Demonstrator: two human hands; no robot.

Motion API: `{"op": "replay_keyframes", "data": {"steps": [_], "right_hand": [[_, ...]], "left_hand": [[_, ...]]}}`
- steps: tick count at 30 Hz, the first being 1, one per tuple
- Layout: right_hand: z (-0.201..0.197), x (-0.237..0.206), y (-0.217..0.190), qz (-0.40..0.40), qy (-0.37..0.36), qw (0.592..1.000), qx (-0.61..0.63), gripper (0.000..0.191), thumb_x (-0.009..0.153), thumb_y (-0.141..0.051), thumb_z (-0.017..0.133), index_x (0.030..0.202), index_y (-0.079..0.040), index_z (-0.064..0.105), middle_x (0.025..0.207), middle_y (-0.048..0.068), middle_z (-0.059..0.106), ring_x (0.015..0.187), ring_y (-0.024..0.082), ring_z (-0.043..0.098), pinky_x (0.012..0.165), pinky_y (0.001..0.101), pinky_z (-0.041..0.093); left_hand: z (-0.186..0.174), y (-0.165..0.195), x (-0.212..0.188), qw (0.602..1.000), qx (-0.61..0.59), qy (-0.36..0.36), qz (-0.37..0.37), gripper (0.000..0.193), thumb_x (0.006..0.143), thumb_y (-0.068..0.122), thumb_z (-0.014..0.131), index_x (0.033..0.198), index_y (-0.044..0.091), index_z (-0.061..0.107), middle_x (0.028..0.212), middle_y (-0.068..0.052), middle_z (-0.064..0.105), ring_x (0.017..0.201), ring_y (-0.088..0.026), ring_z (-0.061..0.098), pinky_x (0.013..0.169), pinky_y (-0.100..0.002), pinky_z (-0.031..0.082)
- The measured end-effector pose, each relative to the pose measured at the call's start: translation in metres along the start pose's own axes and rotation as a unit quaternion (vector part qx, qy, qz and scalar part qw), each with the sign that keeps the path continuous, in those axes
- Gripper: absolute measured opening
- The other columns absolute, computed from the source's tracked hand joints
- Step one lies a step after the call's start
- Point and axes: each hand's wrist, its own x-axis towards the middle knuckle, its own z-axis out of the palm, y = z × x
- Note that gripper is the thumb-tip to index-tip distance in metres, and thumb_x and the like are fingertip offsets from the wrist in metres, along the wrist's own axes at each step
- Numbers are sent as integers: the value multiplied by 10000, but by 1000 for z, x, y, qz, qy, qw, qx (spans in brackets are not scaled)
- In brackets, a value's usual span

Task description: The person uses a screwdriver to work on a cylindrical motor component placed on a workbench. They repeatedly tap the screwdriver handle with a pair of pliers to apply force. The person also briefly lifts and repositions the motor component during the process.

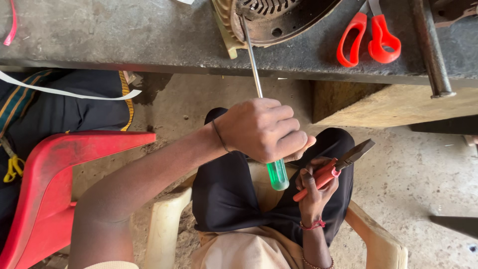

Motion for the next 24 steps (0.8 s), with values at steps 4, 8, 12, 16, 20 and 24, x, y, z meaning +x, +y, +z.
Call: {"op": "replay_keyframes", "data": {"steps": [4, 8, 12, 16, 20, 24], "right_hand": [[-7, 4, 0, 39, -30, 998, -48, 340, 874, 38, 641, 1190, 11, 520, 846, 40, 530, 605, 89, 485, 519, 230, 400], [-10, 11, 10, 56, -73, 992, -91, 484, 793, 53, 597, 1266, -12, 515, 900, 19, 551, 656, 74, 518, 536, 210, 405], [-9, 19, 21, 67, -116, 983, -122, 441, 844, 29, 641, 1269, 0, 528, 882, 10, 542, 714, 69, 525, 602, 207, 430], [-12, 23, 29, 136, -111, 977, -123, 438, 832, -28, 646, 1255, -6, 536, 842, -1, 546, 645, 71, 505, 549, 217, 411], [-20, 22, 43, 132, -95, 971, -176, 444, 852, -88, 670, 1267, -18, 527, 906, 24, 590, 737, 100, 554, 635, 252, 469], [-27, 22, 56, 131, -77, 969, -197, 401, 817, -67, 646, 1201, -4, 551, 1009, 67, 678, 875, 140, 645, 748, 288, 537]], "left_hand": [[-3, -4, 1, 1000, 20, -4, -8, 391, 1007, 121, 741, 700, 117, 500, 648, 5, 509, 587, -159, 526, 520, -301, 426], [1, -7, 3, 999, 39, -4, -19, 395, 996, 111, 737, 693, 123, 483, 655, 9, 513, 592, -159, 527, 522, -294, 412], [10, -11, -2, 998, 53, 0, -16, 406, 982, 99, 746, 683, 125, 473, 654, 11, 508, 580, -151, 507, 509, -282, 384], [12, -13, -2, 999, 52, 6, 16, 425, 957, 103, 750, 658, 147, 451, 631, 27, 501, 559, -121, 478, 483, -266, 349], [6, -4, 8, 999, 6, -4, 47, 335, 965, 137, 715, 714, 165, 494, 652, 53, 496, 594, -101, 496, 490, -254, 330], [11, -1, 18, 999, 4, 9, 30, 410, 1018, 136, 756, 704, 151, 492, 633, 42, 488, 566, -106, 473, 488, -268, 350]]}}
